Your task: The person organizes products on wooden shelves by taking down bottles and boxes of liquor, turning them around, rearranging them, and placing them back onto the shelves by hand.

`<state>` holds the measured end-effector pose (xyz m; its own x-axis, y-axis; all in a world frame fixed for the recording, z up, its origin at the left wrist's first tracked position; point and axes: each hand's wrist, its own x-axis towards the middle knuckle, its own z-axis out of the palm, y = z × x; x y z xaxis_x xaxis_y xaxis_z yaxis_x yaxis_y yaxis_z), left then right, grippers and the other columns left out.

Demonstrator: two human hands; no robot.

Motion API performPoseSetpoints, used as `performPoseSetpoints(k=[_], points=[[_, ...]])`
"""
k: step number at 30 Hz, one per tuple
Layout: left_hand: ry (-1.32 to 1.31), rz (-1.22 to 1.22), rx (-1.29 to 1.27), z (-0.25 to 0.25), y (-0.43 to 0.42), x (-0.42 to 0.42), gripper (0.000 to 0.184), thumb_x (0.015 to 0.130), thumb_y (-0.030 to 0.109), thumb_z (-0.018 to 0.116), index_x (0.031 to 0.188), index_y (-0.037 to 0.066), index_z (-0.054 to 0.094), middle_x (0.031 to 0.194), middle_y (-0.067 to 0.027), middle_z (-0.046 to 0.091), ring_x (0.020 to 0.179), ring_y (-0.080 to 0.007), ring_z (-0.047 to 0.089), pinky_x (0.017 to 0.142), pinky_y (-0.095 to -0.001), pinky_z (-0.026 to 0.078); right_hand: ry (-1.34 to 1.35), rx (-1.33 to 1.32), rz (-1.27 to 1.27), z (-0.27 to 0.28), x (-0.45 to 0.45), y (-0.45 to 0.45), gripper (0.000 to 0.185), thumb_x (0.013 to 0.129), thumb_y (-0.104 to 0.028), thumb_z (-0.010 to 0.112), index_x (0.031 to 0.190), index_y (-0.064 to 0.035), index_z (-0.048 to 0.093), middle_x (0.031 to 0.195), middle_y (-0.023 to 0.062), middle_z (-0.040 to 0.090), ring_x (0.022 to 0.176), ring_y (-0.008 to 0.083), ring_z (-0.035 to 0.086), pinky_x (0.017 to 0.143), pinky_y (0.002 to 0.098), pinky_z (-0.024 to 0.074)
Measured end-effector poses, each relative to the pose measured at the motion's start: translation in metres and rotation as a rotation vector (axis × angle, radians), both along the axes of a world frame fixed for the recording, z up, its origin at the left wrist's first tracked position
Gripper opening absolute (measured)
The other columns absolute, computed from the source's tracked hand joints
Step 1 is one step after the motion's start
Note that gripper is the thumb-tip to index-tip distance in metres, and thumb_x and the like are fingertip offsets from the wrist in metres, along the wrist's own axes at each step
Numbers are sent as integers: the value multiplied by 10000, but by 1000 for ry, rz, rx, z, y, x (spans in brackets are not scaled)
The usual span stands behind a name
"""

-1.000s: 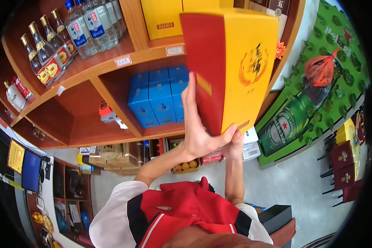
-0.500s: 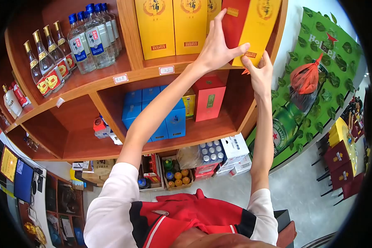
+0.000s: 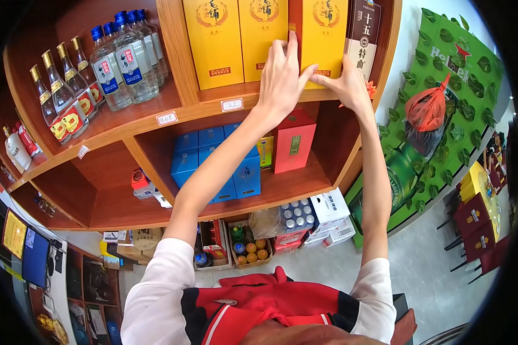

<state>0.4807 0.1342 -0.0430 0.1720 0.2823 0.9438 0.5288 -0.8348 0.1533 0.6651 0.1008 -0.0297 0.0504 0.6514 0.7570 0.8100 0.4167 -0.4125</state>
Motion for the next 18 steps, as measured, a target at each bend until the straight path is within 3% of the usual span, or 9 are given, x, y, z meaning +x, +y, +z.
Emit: performPoseSetpoints(k=[4,9,14,16,17,18], points=[[25,39,58,-6,2,-8,720,915,182,752,1516,-22,412,1209,-214,533,1123,-397,596,929,-482,529,-105,121,39,10,2,22,875,710,-480,931,1235,86,519,1126,264,705,1111,409,680,945,462,533],[96,19,67,-9,4,-20,588,947,101,679,1504,118,492,1167,-209,540,1074,-403,613,924,-482,536,-120,-91,-21,26,-2,50,1005,682,-514,943,1255,144,444,1096,328,707,1093,436,697,927,455,562],[186,70,-54,-11,3,-22,476,984,86,592,1457,110,549,1132,-218,540,1050,-395,611,913,-484,533,-136,-153,-76,19,-9,54,1022,712,-506,926,1299,160,419,1109,355,696,1099,454,692,943,466,558],[206,83,-58,-12,5,-21,448,995,91,567,1442,93,562,1125,-222,540,1051,-393,608,910,-487,531,-107,172,-77,1,-6,51,928,781,-459,888,1330,146,449,1185,339,679,1142,443,672,973,467,541],[212,109,-48,-12,6,-21,432,999,100,560,1431,83,571,1124,-225,541,1058,-392,605,912,-489,528,-98,434,-177,-13,-3,45,757,858,-382,836,1333,108,509,1226,292,677,1169,426,654,992,449,524],[216,133,-37,-13,7,-21,418,1004,108,553,1420,73,581,1123,-227,541,1066,-391,602,915,-491,526,54,545,-131,-20,-2,25,472,921,-252,774,1234,64,617,1194,241,694,1126,398,658,977,428,514]])
